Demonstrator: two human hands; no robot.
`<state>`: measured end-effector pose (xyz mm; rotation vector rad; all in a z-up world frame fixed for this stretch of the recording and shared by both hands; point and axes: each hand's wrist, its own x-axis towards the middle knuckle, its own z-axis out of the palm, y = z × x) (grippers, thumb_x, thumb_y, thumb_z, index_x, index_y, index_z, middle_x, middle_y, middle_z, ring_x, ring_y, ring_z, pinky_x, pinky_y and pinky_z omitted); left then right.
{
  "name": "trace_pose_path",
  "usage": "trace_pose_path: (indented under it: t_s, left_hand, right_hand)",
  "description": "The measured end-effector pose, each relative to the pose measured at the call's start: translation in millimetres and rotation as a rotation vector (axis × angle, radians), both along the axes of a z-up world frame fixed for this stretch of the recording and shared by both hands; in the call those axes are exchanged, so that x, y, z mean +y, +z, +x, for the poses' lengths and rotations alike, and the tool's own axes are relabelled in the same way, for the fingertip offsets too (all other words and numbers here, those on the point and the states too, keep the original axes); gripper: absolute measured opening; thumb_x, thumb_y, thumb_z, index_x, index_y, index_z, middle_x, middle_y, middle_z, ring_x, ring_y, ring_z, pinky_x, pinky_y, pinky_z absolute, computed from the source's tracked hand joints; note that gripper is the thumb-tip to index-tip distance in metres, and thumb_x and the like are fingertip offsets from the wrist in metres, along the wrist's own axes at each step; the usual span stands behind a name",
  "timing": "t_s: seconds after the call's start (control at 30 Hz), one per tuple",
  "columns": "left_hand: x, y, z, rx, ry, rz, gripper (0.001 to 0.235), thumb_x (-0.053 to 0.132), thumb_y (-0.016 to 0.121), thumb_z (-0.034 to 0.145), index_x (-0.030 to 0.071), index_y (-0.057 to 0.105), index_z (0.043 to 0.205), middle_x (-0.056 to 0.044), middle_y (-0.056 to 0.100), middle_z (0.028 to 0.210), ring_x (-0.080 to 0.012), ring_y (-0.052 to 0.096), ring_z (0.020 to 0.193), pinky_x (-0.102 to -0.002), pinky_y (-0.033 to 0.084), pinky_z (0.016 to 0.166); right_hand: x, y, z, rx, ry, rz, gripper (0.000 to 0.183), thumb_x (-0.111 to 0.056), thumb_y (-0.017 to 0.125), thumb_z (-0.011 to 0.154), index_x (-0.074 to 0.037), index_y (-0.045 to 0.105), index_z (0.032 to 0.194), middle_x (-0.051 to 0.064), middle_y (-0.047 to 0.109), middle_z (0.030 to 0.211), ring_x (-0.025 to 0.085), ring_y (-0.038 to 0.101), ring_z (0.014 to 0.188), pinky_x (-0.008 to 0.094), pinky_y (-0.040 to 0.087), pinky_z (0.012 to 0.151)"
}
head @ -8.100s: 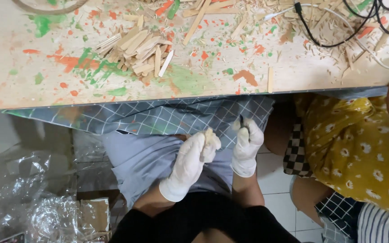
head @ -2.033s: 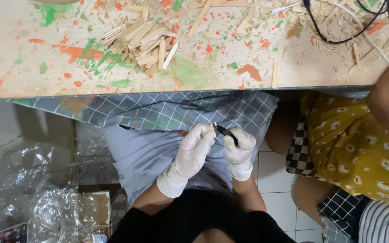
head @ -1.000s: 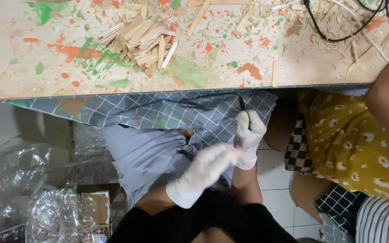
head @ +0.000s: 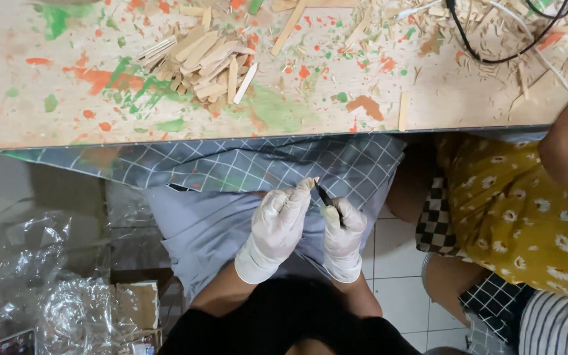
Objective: Polishing and scraping the edges of small parts using a craft knife at a workshop table.
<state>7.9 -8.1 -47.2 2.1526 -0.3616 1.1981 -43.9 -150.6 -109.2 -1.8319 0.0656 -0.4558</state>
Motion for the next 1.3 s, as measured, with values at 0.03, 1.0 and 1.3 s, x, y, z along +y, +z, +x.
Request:
trace_pose_path:
  t_s: [0.03, 1.0, 1.3]
  left_hand:
    - [0.8, -1.1, 0.1, 0.007, 0.0, 0.003, 0.015, 0.005, 0.077, 0.089, 0.003, 0.079, 0.104, -0.009, 0.063, 0.083, -0.0186, 0.061, 0.061, -0.029, 0.056, 0.056]
    - [11.6, 47.8, -5.6, 0.937, -0.454, -1.301, 0.026, 0.0, 0.065, 0.095, -0.004, 0.074, 0.071, -0.011, 0.058, 0.051, -0.0142, 0.055, 0.053, -0.028, 0.054, 0.068]
    - [118.2, 66.5, 103.0, -0.245, 0.297, 0.528, 0.013, -0.007, 0.079, 0.088, 0.001, 0.077, 0.098, -0.011, 0.064, 0.096, -0.0278, 0.057, 0.082, -0.042, 0.056, 0.083]
  right_hand:
    - [0.7, -2.4, -2.0, 0.033, -0.014, 0.007, 0.032, -0.024, 0.068, 0.099, -0.009, 0.065, 0.071, 0.003, 0.05, 0.052, 0.014, 0.04, 0.049, 0.029, 0.042, 0.048]
    - [-29.2, -26.1, 20.8, -0.046, 0.007, -0.128, 0.031, -0.03, 0.073, 0.097, -0.009, 0.069, 0.075, 0.004, 0.054, 0.056, 0.023, 0.05, 0.048, 0.032, 0.049, 0.053]
    - [-27.4, 33.8, 44.9, 0.21, -0.135, 0.39, 0.048, -0.029, 0.049, 0.111, -0.005, 0.063, 0.072, -0.003, 0.031, 0.047, 0.001, 0.035, 0.04, 0.014, 0.023, 0.041]
